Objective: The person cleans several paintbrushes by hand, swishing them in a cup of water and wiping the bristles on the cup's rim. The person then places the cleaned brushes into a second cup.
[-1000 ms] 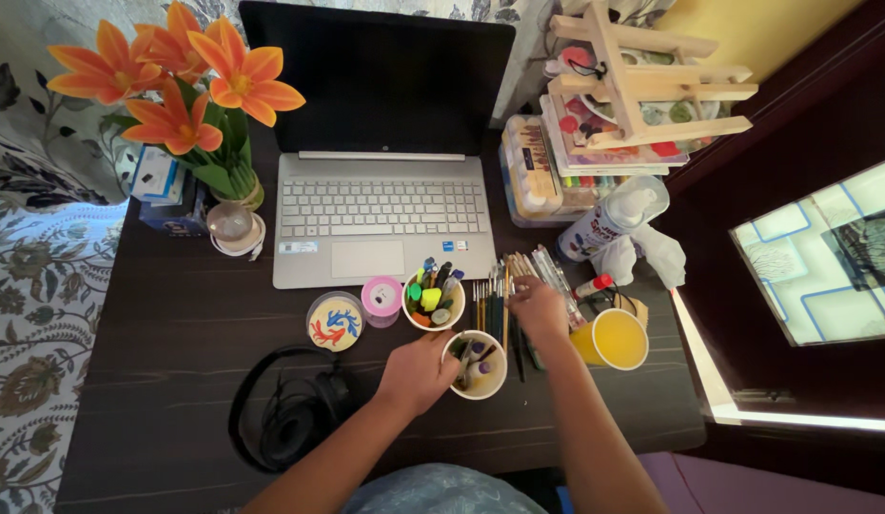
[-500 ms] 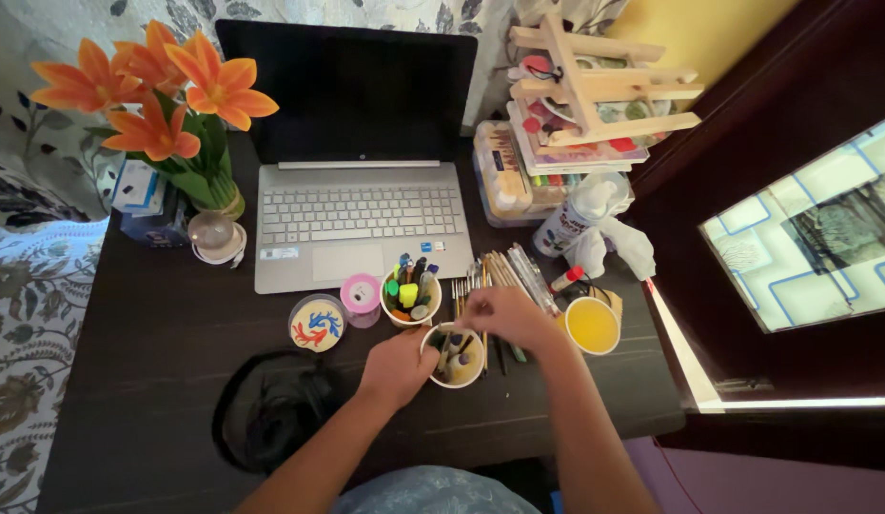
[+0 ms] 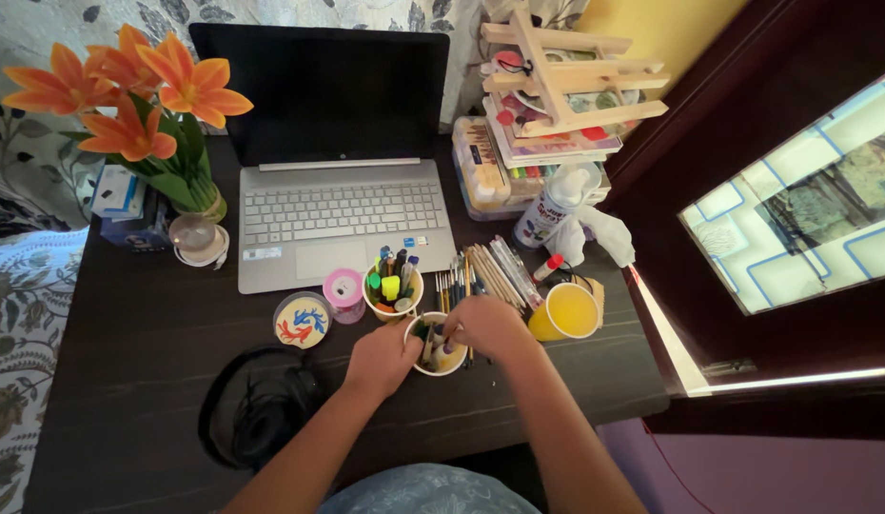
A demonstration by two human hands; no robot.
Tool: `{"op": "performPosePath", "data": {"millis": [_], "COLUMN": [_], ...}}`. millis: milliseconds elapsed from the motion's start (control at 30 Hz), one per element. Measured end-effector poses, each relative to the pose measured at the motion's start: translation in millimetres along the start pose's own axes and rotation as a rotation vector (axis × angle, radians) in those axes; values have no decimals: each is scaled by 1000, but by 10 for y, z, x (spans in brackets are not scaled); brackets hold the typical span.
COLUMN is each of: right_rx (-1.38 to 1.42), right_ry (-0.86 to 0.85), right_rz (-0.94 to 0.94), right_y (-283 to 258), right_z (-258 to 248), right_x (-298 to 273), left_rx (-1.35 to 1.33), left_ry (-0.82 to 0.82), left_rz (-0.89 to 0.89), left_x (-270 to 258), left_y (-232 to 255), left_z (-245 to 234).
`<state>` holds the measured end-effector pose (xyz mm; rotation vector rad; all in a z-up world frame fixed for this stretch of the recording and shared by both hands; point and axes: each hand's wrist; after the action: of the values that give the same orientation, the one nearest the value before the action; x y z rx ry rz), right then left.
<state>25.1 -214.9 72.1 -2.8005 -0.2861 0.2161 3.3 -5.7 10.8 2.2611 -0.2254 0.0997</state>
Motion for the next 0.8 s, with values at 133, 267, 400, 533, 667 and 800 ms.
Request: {"op": "performPosePath", "data": {"millis": [133,267,400,533,667,800], "right_rx": [-59,-129,-234,-298,-319,-349], "right_ry": [-54,-1,-71,-37,-5,36], "right_rz": [106,55,77,101,153,178], "right_y": [-70,-57,-124,-213,-284,-336], "right_z": [101,220,267,296,286,313], "right_x": [-26,-49,-28,-19,-54,-66], "left_rx": [-19,-3,8,29,4,20], "left_ry": [-2,7,16,3,30,8], "left_rz": [-35,22,30,4,13,-10], "left_x": [-23,-19,-21,-11,-36,-30], "left_y": [20,-18,-38,-32,-34,-35], "left_z": [-15,24,34,44,45,50]}}
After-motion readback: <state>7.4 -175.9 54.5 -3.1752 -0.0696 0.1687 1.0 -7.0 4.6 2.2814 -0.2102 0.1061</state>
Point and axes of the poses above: each hand's wrist, its own x-axis towards the middle knuckle, its own z-axis out of the palm, y = z × x, and after that the axes turned 15 degrees about y, right-handed
